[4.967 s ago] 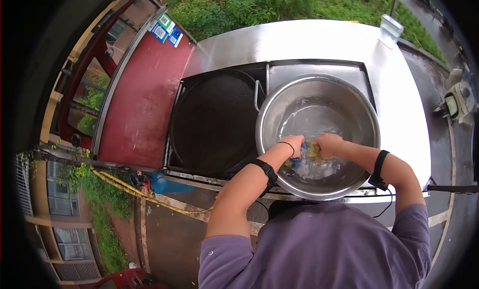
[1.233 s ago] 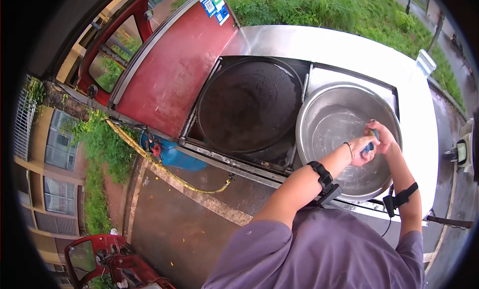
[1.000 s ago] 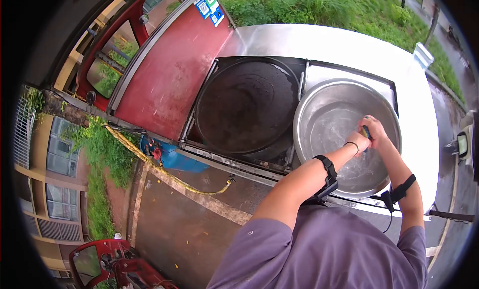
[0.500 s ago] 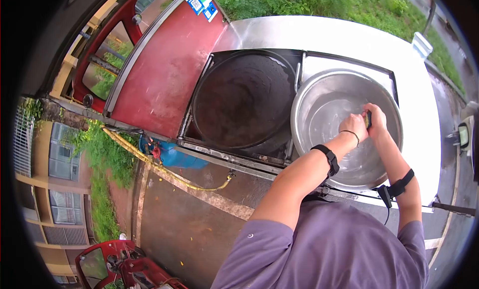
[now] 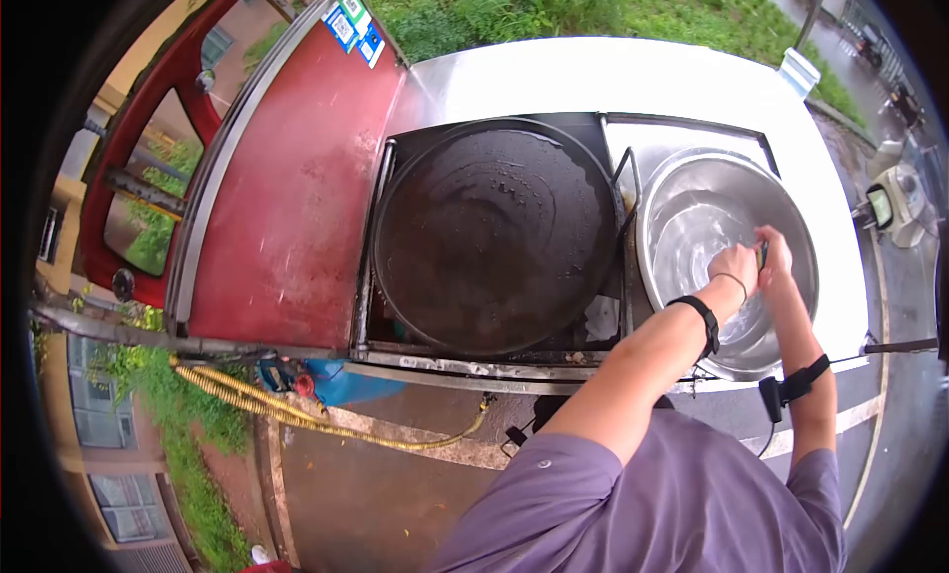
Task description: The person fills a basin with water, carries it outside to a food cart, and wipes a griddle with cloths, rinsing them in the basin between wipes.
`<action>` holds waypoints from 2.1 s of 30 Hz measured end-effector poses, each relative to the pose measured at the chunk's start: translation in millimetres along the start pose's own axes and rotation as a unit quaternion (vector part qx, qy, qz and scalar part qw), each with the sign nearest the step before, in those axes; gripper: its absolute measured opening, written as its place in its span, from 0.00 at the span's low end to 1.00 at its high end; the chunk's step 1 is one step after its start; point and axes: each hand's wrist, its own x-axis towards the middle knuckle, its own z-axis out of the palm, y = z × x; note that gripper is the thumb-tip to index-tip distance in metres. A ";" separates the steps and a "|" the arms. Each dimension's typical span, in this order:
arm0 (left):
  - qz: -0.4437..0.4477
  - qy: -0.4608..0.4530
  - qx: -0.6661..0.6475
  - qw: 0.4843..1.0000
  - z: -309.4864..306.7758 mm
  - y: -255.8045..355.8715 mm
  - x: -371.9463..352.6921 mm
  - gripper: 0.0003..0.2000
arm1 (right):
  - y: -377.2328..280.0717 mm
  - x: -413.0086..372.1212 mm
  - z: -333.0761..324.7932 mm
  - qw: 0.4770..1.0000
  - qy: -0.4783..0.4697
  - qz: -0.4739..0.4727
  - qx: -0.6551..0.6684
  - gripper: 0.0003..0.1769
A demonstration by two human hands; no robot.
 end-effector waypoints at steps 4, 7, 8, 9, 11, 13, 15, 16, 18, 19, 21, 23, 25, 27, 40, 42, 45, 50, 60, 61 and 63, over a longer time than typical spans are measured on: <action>0.077 -0.060 0.174 0.980 9.6 -12.9 -4.2 0.10 | 38.0 16.5 -27.7 0.992 0.095 0.067 0.055 0.06; 0.161 -0.072 0.227 0.958 14.2 -13.4 -3.6 0.09 | 46.8 19.7 -47.4 0.989 0.085 0.078 0.086 0.07; 0.177 -0.053 0.249 0.951 15.8 -12.4 -2.1 0.09 | 47.0 23.0 -52.1 0.990 0.076 0.078 0.086 0.07; 0.183 -0.056 0.250 0.949 16.4 -10.7 -1.4 0.09 | 43.5 14.4 -49.0 0.990 0.081 0.076 0.089 0.07; 0.212 -0.065 0.297 0.929 14.5 -6.3 2.9 0.09 | 30.8 -11.0 -30.8 0.983 0.114 0.098 0.109 0.07; 0.228 -0.067 0.318 0.918 11.6 -3.7 6.9 0.09 | 33.4 -1.9 -34.8 0.983 0.114 0.090 0.109 0.07; 0.276 -0.052 0.351 0.893 8.3 -1.2 8.6 0.09 | 33.4 9.7 -44.5 0.981 0.105 0.100 0.131 0.07; 0.287 -0.065 0.367 0.882 6.3 2.1 10.2 0.09 | 35.5 17.8 -48.1 0.978 0.101 0.107 0.148 0.06; 0.302 -0.065 0.388 0.868 3.3 6.7 9.8 0.10 | 35.8 24.3 -52.2 0.975 0.110 0.107 0.161 0.05; 0.308 -0.064 0.403 0.860 2.4 8.3 10.5 0.10 | 35.8 20.2 -46.4 0.973 0.112 0.106 0.174 0.04; 0.309 -0.066 0.416 0.853 2.1 10.5 12.3 0.10 | 31.2 15.0 -42.8 0.972 0.114 0.111 0.175 0.04; 0.308 -0.068 0.431 0.845 3.4 11.8 12.9 0.10 | 27.4 15.1 -39.1 0.971 0.120 0.113 0.171 0.04; 0.302 -0.056 0.442 0.843 2.5 14.1 13.9 0.11 | 21.3 7.5 -34.4 0.973 0.110 0.109 0.172 0.04; 0.292 -0.047 0.426 0.855 0.2 15.8 14.3 0.10 | 14.1 -0.7 -28.8 0.967 0.130 0.102 0.196 0.04; 0.150 -0.074 -0.260 0.951 -176.0 -26.4 -77.3 0.18 | -50.8 -165.0 58.6 0.929 -0.337 -0.134 -0.068 0.28; 0.155 -0.077 -0.294 0.940 -213.0 -63.5 -97.5 0.15 | -41.2 -173.6 86.7 0.895 -0.420 -0.135 -0.071 0.32; 0.050 -0.094 -0.520 0.848 -250.5 -126.2 -127.5 0.16 | -26.1 -191.3 130.8 0.832 -0.550 -0.050 -0.051 0.38; 0.002 0.038 -0.447 0.894 -287.3 -205.3 -165.0 0.13 | 15.5 -209.9 213.1 0.779 -0.595 -0.089 -0.177 0.34; -0.035 0.234 -0.474 0.848 -326.2 -308.2 -179.9 0.14 | 56.6 -207.8 297.4 0.766 -0.373 -0.301 -0.429 0.16; -0.030 0.230 -0.539 0.810 -329.2 -308.8 -179.7 0.15 | 57.6 -210.2 301.2 0.766 -0.372 -0.299 -0.430 0.16; -0.046 0.228 -0.575 0.784 -331.5 -315.9 -173.8 0.20 | 60.7 -215.5 307.7 0.813 -0.406 -0.294 -0.298 0.10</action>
